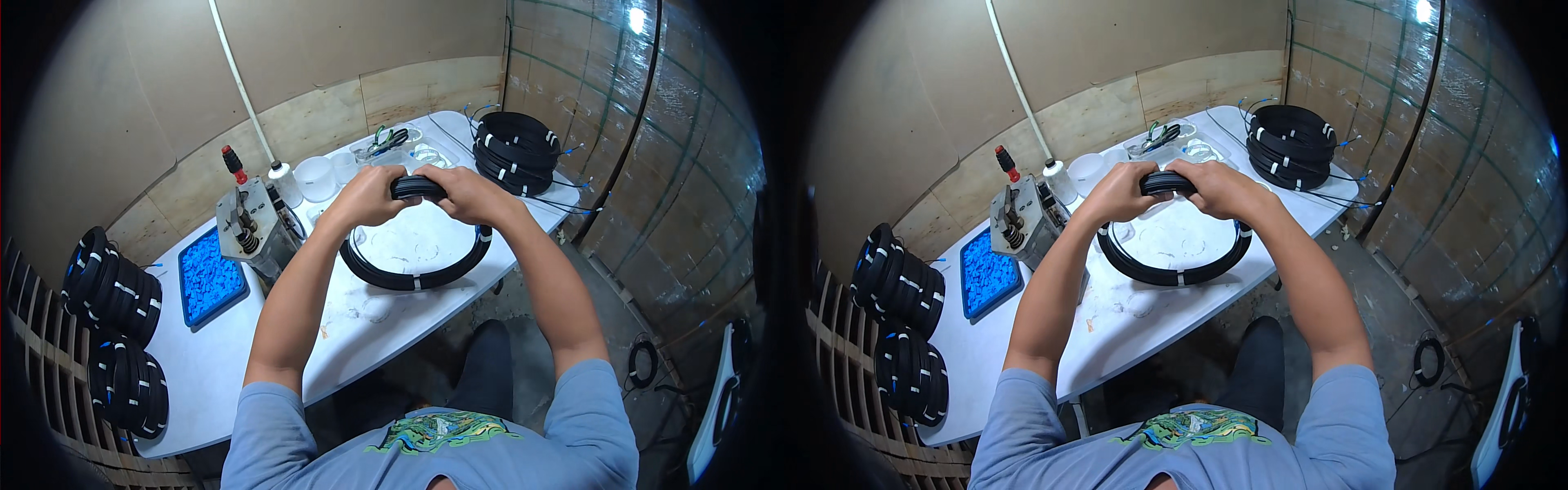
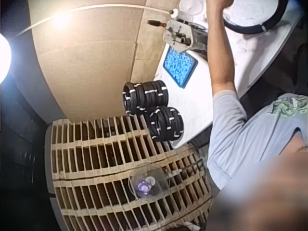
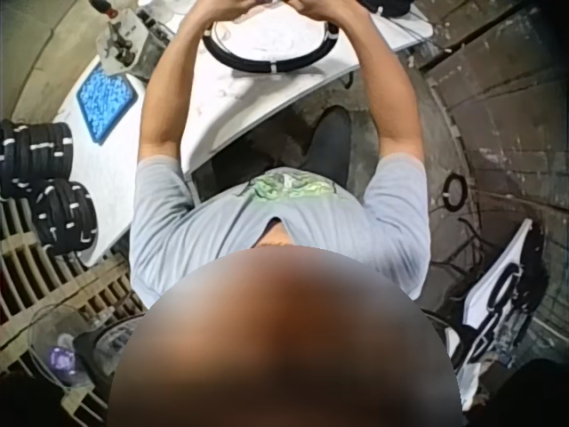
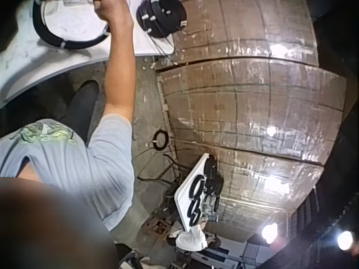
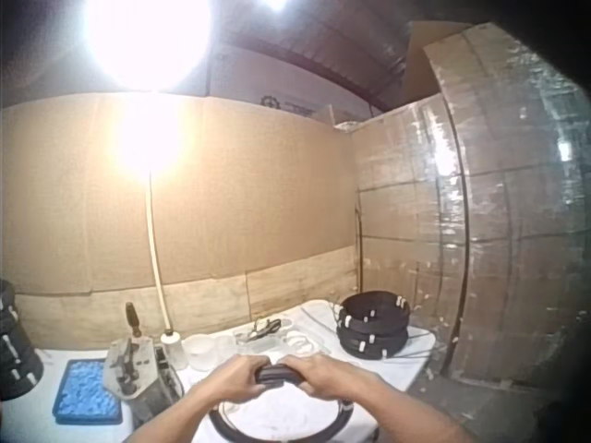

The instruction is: Applying white adhesive tape to secure a coiled black industrial cable and then placing it onto a stack of finished coils.

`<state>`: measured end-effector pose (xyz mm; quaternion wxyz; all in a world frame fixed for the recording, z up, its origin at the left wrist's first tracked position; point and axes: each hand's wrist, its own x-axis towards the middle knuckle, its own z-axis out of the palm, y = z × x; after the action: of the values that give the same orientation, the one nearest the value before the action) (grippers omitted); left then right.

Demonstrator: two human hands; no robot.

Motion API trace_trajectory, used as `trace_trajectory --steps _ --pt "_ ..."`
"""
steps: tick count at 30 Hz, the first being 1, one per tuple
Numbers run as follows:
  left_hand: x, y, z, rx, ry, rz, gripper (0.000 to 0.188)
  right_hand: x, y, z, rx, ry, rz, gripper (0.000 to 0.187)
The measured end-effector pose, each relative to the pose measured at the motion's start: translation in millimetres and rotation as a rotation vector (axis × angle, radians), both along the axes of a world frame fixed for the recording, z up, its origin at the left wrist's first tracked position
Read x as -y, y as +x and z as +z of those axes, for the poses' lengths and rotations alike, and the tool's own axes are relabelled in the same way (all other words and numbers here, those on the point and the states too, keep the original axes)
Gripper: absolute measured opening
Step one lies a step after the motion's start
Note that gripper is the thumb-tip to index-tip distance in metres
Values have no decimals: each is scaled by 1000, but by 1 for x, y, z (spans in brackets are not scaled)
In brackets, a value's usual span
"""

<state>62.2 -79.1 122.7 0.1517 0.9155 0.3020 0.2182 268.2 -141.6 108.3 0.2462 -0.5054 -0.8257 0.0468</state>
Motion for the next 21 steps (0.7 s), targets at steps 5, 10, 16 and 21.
trace_trajectory --steps 5,10,16,21 --pt "-5 -5 -10 42 23 35 27 8 7 1 -145 -94 -4 37" --pt "-7 -12 -4 51 -39 41 31 3 6 -1 -142 -148 -23 32" --pt "-4 -12 0 61 -116 41 35 0 -9 17 -36 -236 -18 29" --pt "-11 -11 -10 46 -47 61 31 -5 -11 15 -54 -226 -6 26"
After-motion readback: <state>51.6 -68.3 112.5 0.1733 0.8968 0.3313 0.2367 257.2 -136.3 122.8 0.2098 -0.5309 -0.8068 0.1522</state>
